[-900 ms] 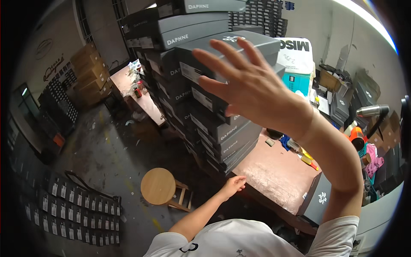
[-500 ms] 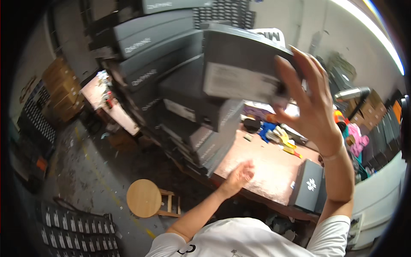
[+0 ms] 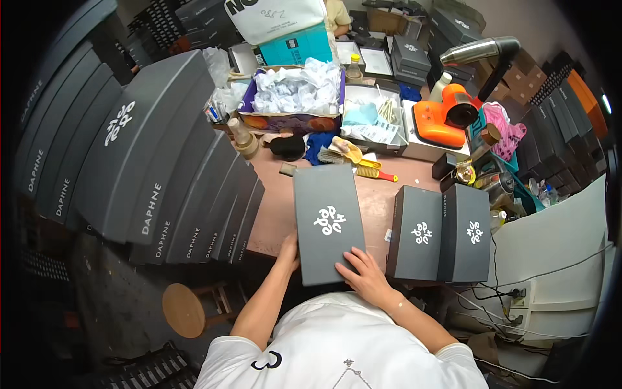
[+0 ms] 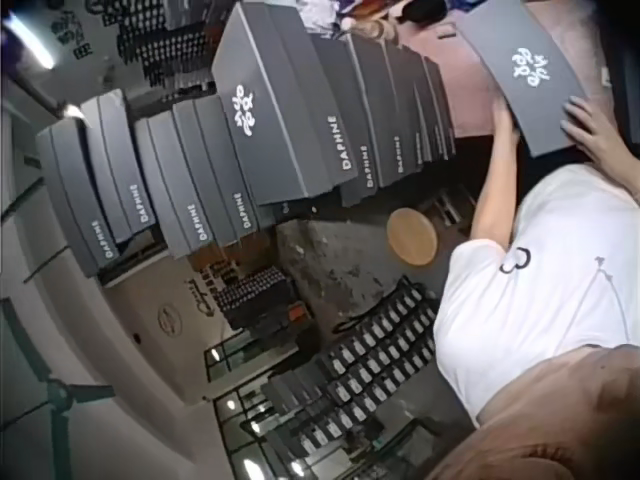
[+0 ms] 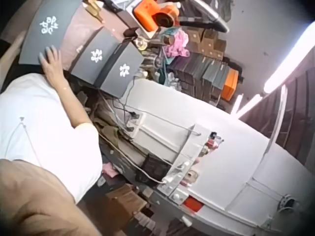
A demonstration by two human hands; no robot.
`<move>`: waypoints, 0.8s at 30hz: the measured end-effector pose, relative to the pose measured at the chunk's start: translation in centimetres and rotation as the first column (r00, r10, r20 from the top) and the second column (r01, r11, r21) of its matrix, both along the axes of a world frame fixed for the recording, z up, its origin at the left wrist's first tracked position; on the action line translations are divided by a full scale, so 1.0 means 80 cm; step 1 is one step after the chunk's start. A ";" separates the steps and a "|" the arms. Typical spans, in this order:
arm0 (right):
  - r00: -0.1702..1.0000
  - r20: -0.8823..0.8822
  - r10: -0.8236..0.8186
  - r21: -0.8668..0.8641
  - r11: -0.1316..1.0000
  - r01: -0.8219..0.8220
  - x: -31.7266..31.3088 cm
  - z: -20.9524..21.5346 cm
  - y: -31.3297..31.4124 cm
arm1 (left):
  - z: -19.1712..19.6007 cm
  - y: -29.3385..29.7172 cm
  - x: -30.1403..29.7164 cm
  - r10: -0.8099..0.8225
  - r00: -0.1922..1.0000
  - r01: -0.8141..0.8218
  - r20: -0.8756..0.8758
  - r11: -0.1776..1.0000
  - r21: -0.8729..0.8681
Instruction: Packing shoes into boxes, including adding inserts, wrapping in tissue paper, and cleaning them with a brush.
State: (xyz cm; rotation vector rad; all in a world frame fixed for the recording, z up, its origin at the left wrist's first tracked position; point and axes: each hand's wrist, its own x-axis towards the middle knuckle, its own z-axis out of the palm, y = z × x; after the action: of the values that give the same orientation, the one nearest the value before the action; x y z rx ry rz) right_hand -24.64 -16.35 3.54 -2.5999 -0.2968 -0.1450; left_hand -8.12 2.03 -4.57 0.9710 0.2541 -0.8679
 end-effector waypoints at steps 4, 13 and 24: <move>0.760 -0.290 -0.581 0.518 0.572 0.635 0.045 -0.110 -0.006 | -0.057 -0.023 0.001 -0.103 0.989 0.060 0.109 0.939 0.339; 0.794 -0.607 -0.038 0.786 -0.175 0.592 0.127 0.026 -0.045 | -0.021 0.012 0.077 -0.124 0.916 -0.028 0.382 0.929 0.370; 0.875 -0.126 -0.467 -0.058 0.884 0.463 0.160 -0.057 -0.041 | -0.009 0.074 0.157 -0.714 0.208 -0.417 0.668 0.553 0.721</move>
State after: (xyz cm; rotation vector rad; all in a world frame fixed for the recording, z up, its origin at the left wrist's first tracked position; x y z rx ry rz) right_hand -11.88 -19.62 -1.03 -2.6434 0.3877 -0.1283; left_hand 4.47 7.92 -5.26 2.3902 -0.7433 -0.0356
